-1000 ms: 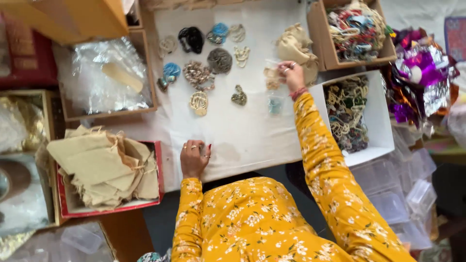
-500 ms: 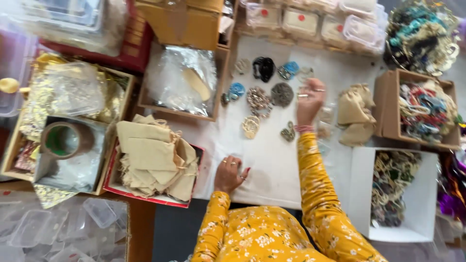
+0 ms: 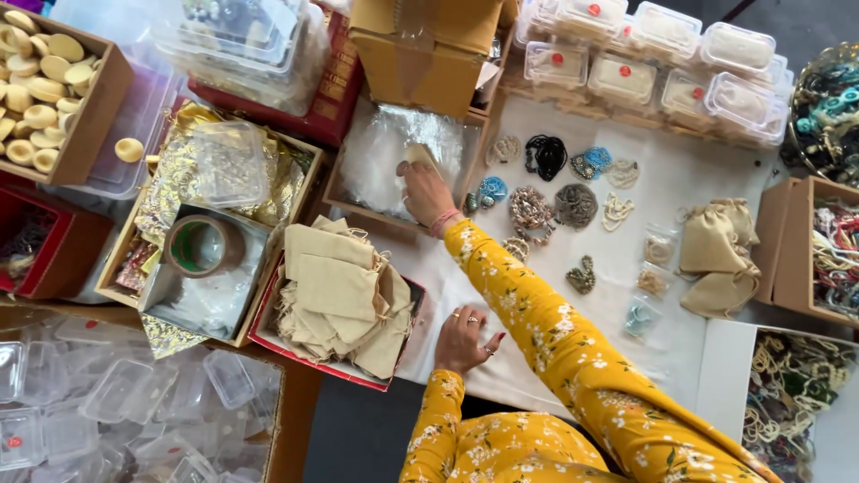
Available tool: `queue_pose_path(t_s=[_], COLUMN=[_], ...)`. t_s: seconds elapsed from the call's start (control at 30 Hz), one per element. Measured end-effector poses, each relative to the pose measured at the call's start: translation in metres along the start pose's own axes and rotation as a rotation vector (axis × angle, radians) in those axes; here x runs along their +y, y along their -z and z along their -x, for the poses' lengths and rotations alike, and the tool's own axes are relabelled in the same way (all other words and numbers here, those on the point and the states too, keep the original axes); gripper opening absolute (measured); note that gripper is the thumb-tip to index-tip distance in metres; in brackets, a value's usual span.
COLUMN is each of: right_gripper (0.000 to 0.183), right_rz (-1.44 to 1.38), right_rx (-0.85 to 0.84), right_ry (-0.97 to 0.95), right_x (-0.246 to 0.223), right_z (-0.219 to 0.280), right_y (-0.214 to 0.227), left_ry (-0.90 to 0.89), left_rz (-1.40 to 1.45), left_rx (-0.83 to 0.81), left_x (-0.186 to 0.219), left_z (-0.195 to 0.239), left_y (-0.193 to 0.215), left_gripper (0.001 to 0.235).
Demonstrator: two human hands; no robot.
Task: The person sits at a table and packs various small jewelry items, including beaded necklaces and earrings, into small clear plastic bags. They handle the items one by one, place them into the bags, and set the filled bags on the table.
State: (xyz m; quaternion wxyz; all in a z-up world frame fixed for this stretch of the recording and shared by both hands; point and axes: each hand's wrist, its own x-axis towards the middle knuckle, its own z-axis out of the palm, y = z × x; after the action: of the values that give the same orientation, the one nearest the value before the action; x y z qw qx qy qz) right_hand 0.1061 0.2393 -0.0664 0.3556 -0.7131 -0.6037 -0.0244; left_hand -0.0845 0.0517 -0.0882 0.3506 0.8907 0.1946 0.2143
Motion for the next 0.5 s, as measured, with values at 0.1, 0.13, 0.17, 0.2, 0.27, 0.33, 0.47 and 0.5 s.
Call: queue_pose_path(t_s=[0.1,0.13,0.17,0.2,0.27,0.33,0.47,0.5], right_gripper=[0.028,0.025,0.023,0.023,0.031,0.043,0.069,0.069], right_rz=[-0.167,-0.222,-0.277,-0.278,-0.272,-0.104,0.521,0.515], right_rx=[-0.230,-0.181,-0.129,-0.130,0.107,0.044,0.060,0.062], right_ry=[-0.313,-0.349,-0.386,-0.385,-0.084,-0.073,0.389,0.390], right_x=[0.028,0.035,0.041,0.034,0.019,0.006,-0.007,0.001], right_z=[0.000,0.000,-0.001,-0.006,-0.012,-0.021,-0.039,-0.037], right_y=[-0.006,-0.005,-0.004,0.006,0.028,0.037,0.041,0.031], left_ry=[0.057,0.065,0.071,0.073,0.077,0.077,0.077,0.082], left_rz=[0.012,0.013,0.012,0.011,0.020,0.018,0.008,0.002], left_rx=[-0.011,-0.014,-0.019,-0.019,-0.025,-0.026,-0.027,-0.027], left_x=[0.001,0.001,0.000,-0.001,0.000,0.001,0.000,0.001], left_z=[-0.001,0.000,0.000,-0.001,0.001,0.001,-0.002,-0.001], left_y=[0.000,-0.001,-0.001,-0.001,-0.001,-0.002,0.000,0.000], left_gripper=[0.042,0.042,0.042,0.042,0.043,0.043,0.043,0.043])
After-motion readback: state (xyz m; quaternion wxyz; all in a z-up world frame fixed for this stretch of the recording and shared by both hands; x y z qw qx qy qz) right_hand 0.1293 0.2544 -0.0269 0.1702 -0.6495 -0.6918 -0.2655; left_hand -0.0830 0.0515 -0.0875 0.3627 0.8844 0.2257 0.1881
